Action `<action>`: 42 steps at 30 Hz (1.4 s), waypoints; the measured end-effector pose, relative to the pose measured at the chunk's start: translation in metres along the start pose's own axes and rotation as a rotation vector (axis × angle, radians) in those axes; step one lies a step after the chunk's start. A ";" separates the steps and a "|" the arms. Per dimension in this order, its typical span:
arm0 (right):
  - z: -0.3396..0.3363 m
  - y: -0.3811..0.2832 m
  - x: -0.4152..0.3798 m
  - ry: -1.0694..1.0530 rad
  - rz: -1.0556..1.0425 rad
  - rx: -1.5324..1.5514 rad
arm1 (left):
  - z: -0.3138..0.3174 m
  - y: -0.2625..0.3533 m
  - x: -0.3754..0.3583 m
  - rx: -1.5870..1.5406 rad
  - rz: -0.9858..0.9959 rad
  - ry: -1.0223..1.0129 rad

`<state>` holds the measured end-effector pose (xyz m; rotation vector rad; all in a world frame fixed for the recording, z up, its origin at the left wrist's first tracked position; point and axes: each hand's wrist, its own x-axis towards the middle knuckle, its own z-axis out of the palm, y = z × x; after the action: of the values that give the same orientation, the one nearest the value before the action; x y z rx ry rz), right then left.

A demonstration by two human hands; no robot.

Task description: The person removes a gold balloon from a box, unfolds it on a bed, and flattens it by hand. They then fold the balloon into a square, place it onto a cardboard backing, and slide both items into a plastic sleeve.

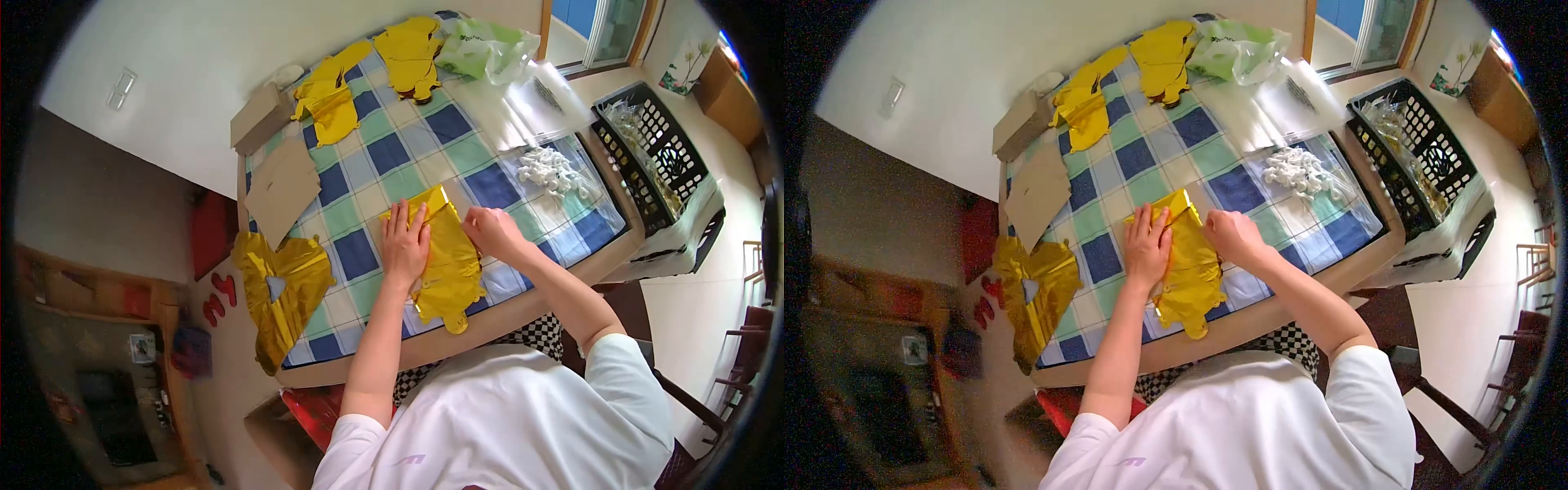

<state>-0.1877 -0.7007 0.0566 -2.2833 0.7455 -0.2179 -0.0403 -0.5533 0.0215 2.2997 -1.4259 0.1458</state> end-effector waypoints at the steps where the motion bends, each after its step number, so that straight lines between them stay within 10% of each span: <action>1: 0.000 -0.002 0.000 -0.052 0.022 0.038 | -0.002 0.001 0.001 -0.003 0.002 -0.002; 12: -0.004 -0.010 0.014 -0.409 0.552 1.404 | -0.024 -0.024 0.002 -0.571 0.013 -0.203; 25: 0.010 -0.029 0.033 -0.329 0.567 1.807 | -0.025 -0.045 0.005 -0.607 0.356 -0.245; 33: 0.014 -0.032 0.034 -0.302 0.526 1.916 | -0.006 -0.052 -0.005 -0.692 0.055 -0.361; 36: -0.004 -0.046 0.015 -0.293 0.500 1.664 | -0.005 -0.051 -0.004 -0.698 0.109 -0.278; 40: 0.015 -0.015 0.007 0.181 0.102 0.229 | -0.008 -0.048 -0.005 -0.740 0.194 -0.155; 42: 0.026 -0.011 0.001 0.367 -0.005 -0.247 | -0.024 -0.038 -0.005 -0.751 -0.071 -0.282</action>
<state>-0.1725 -0.6796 0.0452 -2.5102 0.9989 -0.5880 -0.0057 -0.5250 0.0302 1.7689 -1.2293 -0.6494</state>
